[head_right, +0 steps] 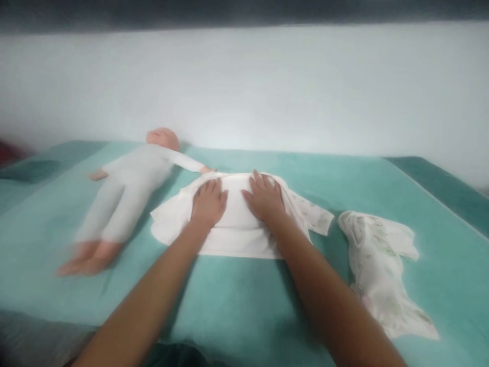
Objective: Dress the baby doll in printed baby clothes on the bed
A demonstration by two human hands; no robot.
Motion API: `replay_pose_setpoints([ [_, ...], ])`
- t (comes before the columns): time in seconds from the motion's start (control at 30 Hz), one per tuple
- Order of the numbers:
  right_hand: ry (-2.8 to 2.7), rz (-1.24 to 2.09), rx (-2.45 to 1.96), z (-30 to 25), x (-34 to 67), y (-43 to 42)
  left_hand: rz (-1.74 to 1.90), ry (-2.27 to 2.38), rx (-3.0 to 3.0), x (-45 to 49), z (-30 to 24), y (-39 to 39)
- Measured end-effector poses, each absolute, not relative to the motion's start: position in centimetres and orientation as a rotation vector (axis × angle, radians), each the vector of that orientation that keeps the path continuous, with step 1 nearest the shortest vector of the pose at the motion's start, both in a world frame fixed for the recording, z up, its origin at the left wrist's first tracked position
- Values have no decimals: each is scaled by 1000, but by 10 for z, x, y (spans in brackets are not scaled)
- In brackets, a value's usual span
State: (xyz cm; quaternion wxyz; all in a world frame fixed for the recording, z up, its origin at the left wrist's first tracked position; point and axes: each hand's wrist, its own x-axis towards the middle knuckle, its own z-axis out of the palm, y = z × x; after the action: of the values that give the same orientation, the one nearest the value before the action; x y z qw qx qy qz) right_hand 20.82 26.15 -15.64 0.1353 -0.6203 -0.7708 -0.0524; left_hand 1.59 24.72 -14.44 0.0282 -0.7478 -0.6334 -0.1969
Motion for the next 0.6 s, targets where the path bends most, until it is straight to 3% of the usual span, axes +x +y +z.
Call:
replay_pose_setpoints([
  [0.23,-2249,-169,-1852,-162,207,265,-545,-1999,-2374,15,-155,254],
  [0.6,-2348,-379,-1538,-153,198,247,-973,-1506,-2478,4,-142,199],
])
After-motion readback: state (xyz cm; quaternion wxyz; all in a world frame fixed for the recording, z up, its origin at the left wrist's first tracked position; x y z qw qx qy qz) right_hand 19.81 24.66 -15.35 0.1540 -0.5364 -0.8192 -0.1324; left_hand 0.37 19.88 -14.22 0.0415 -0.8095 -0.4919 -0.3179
